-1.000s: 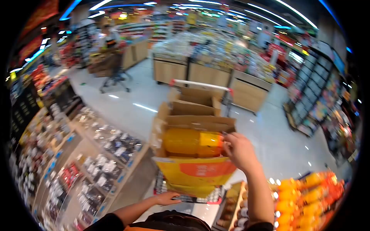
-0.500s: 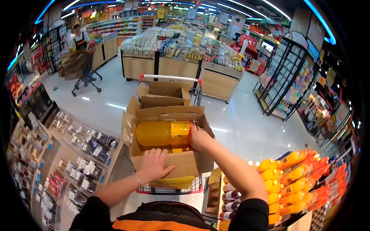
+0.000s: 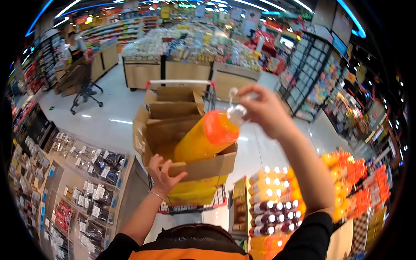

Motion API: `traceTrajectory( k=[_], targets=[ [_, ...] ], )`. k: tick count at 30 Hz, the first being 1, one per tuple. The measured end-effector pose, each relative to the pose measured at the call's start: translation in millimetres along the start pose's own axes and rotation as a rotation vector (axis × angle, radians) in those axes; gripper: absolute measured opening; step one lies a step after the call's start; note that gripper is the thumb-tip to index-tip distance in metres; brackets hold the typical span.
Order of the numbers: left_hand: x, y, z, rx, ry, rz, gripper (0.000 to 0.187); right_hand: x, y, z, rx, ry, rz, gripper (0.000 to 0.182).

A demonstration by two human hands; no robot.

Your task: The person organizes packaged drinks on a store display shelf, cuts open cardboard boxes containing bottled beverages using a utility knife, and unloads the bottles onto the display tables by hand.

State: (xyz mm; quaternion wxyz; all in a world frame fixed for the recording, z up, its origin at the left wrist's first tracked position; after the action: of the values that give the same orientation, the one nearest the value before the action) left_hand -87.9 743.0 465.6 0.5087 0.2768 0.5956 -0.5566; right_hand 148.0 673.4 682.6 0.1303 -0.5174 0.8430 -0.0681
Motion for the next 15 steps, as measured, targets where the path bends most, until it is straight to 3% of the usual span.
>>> traceTrajectory(
  k=[3,5,7,9,11,14,15],
  targets=[
    [-9.9,-6.1,-3.6,0.005,-0.120,-0.012,0.081,60.8,-35.1,-47.4,0.069,-0.093,0.088,0.015],
    [-19.0,5.4,-2.6,0.010,-0.177,-0.175,0.079,100.0,-89.6,-55.9,0.035,-0.106,0.286,0.014],
    [-7.7,28.3,-21.9,-0.063,-0.379,-0.496,0.066,144.5,-139.2,-71.5,0.046,-0.145,0.389,0.017],
    [-11.8,26.0,-12.9,-0.100,-0.190,-0.397,0.052,197.7,-138.3,-118.7,0.286,-0.261,0.582,0.022],
    [-5.7,32.8,-14.5,-0.137,-0.202,-0.459,0.051,254.5,-191.9,-156.7,0.317,-0.325,0.628,0.027],
    [-0.6,38.0,-11.5,-0.175,-0.161,-0.487,0.049,289.6,-176.5,-155.2,0.151,-0.294,0.750,0.006],
    [1.1,39.0,-15.2,-0.201,-0.199,-0.511,0.049,315.3,-198.7,-151.4,0.240,-0.213,0.724,0.010]
  ],
)
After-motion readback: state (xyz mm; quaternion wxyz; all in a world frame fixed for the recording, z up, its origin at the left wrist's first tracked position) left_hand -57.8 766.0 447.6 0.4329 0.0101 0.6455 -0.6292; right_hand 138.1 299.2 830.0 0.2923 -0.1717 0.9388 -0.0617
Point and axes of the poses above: each hand's wrist, its own x-axis away from the middle knuckle, its own y-axis out of the palm, z = x × y, the point moved 10 cm from there along -x, towards the middle knuckle, and after that the axes turned 2 degrees about -z, right-handed, at the moved point
